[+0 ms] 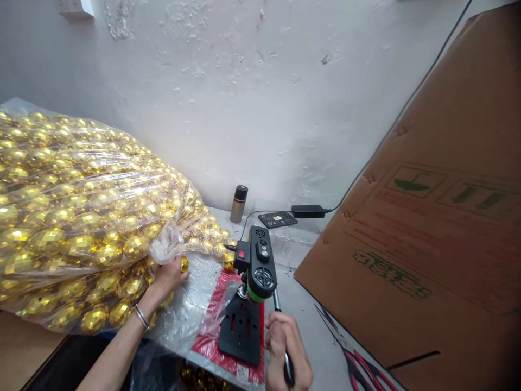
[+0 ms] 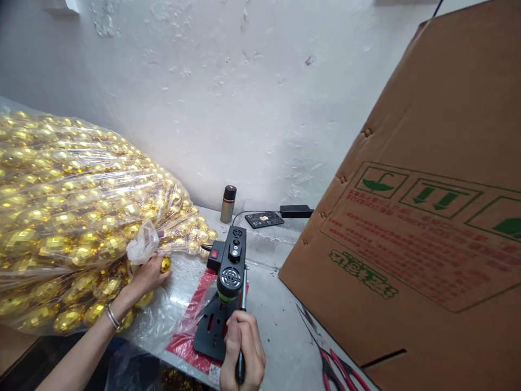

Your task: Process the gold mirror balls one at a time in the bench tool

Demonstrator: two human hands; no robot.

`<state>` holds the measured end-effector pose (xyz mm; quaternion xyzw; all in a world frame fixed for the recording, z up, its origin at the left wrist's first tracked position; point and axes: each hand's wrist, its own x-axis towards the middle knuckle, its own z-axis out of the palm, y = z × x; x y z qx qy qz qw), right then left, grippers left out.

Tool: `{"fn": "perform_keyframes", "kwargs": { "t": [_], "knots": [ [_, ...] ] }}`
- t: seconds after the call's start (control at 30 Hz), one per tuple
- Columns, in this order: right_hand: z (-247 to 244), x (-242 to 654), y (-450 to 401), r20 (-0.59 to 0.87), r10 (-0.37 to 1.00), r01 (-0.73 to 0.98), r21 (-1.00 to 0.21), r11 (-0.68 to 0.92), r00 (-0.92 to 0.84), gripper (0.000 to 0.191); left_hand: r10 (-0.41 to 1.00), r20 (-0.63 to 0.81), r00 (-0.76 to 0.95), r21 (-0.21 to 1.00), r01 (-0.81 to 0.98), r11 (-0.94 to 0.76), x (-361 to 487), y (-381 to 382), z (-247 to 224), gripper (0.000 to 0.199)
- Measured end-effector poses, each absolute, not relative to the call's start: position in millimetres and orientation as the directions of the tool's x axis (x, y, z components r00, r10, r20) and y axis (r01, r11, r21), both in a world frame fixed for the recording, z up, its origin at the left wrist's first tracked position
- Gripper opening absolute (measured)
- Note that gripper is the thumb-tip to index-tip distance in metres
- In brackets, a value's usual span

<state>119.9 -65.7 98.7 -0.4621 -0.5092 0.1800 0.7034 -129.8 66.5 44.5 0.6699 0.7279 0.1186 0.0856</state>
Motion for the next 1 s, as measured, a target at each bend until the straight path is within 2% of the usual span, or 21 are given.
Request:
{"fn": "perform_keyframes", "kwargs": {
  "t": [0.03,0.1,0.17,0.2,0.23,0.3,0.4,0.53,0.67,0.77,0.87,1.0],
  "knots": [
    [99,121,-65,0.551,0.724,0.220,-0.833,0.508,0.415,0.033,0.994,0.042,-0.097,0.344,0.936,0.077,-126,65,46,0.033],
    [101,125,-63,0.568,0.716,0.237,-0.822,0.518,0.405,0.033,0.993,0.015,-0.117,0.572,0.816,0.087,-114,61,48,0.048],
    [106,131,-59,0.613,0.707,0.275,-0.790,0.548,0.352,0.031,0.993,-0.053,-0.106,0.862,0.497,0.099,-98,50,48,0.063],
    [110,134,-58,0.636,0.704,0.299,-0.771,0.562,0.317,0.030,0.992,-0.094,-0.084,0.952,0.285,0.114,-89,43,46,0.068],
    [114,137,-56,0.650,0.704,0.323,-0.757,0.568,0.285,0.029,0.990,-0.131,-0.052,0.986,0.095,0.136,-80,35,43,0.072],
    [125,142,-53,0.666,0.705,0.364,-0.737,0.569,0.246,0.029,0.979,-0.204,0.010,0.971,-0.126,0.204,-63,20,36,0.074],
    [137,143,-52,0.675,0.696,0.401,-0.724,0.561,0.244,0.032,0.951,-0.307,0.027,0.923,-0.236,0.304,-43,5,19,0.081],
    [142,139,-52,0.703,0.669,0.416,-0.698,0.583,0.242,0.032,0.955,-0.296,0.037,0.949,-0.107,0.298,-28,2,-5,0.082],
    [138,138,-54,0.720,0.655,0.408,-0.682,0.607,0.229,0.030,0.992,-0.076,0.099,0.993,0.100,0.066,-19,3,-14,0.061],
    [135,139,-55,0.727,0.650,0.416,-0.673,0.611,0.222,0.028,0.988,0.065,0.142,0.956,0.276,-0.103,-12,1,-10,0.051],
    [133,139,-55,0.732,0.647,0.425,-0.666,0.613,0.215,0.027,0.973,0.094,0.212,0.896,0.409,-0.176,-7,0,-4,0.052],
    [133,140,-55,0.737,0.643,0.421,-0.660,0.622,0.206,0.026,0.958,0.132,0.256,0.835,0.493,-0.246,-2,-2,0,0.053]
  ]
}}
